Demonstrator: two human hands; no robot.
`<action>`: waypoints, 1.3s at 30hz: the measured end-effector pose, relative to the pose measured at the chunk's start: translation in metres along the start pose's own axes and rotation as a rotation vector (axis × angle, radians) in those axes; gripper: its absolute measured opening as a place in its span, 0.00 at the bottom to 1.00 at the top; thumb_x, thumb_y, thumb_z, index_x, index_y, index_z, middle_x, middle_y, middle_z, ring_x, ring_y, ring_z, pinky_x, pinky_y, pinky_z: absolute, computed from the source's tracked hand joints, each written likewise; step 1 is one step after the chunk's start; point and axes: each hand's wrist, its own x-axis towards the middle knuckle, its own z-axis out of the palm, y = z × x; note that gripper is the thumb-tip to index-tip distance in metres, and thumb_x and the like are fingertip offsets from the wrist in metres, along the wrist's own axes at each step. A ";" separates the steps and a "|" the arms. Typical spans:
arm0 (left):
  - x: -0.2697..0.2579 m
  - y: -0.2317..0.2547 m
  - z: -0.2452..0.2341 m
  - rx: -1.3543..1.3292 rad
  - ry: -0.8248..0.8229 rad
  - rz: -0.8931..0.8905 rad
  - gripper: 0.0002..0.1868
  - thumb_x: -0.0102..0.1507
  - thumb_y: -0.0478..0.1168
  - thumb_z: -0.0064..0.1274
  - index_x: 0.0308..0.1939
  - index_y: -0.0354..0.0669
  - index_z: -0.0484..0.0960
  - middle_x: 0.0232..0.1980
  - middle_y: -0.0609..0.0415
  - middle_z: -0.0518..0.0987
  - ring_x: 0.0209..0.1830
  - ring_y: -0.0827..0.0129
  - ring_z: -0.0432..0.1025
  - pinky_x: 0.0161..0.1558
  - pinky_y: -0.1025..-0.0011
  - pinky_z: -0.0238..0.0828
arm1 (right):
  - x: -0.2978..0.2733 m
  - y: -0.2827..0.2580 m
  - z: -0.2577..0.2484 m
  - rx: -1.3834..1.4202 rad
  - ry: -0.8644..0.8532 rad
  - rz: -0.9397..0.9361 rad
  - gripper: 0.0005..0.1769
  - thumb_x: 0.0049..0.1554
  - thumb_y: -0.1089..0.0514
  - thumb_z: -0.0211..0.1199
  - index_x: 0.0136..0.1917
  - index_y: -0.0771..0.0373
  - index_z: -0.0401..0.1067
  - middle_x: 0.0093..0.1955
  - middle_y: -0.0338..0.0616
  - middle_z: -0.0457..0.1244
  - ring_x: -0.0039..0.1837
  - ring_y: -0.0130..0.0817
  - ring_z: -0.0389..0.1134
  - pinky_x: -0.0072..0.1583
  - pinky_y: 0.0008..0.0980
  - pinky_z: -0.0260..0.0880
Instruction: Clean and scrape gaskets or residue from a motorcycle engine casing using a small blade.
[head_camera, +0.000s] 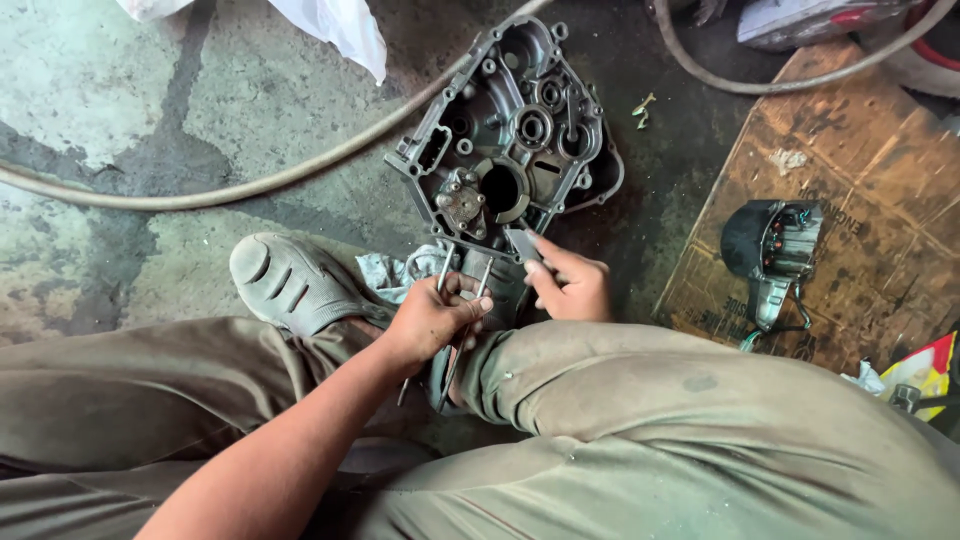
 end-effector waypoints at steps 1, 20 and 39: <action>0.000 0.002 0.004 -0.002 0.000 0.003 0.10 0.64 0.37 0.59 0.46 0.37 0.79 0.24 0.55 0.78 0.17 0.74 0.69 0.20 0.75 0.65 | -0.001 0.003 -0.001 -0.002 -0.001 -0.003 0.21 0.59 0.67 0.65 0.66 0.65 0.74 0.42 0.45 0.71 0.40 0.22 0.72 0.34 0.25 0.73; 0.023 0.009 0.022 -0.087 0.112 0.025 0.12 0.63 0.39 0.60 0.46 0.37 0.79 0.24 0.56 0.77 0.17 0.74 0.70 0.20 0.73 0.67 | 0.025 0.012 -0.001 0.038 0.106 0.098 0.23 0.61 0.66 0.62 0.70 0.65 0.71 0.39 0.43 0.70 0.31 0.20 0.65 0.33 0.25 0.68; 0.022 0.007 0.028 -0.066 0.124 0.050 0.11 0.62 0.38 0.61 0.44 0.37 0.80 0.24 0.55 0.78 0.17 0.73 0.71 0.21 0.73 0.67 | 0.027 0.016 0.006 0.130 0.039 0.099 0.23 0.62 0.64 0.62 0.71 0.63 0.70 0.38 0.40 0.69 0.31 0.20 0.65 0.34 0.23 0.66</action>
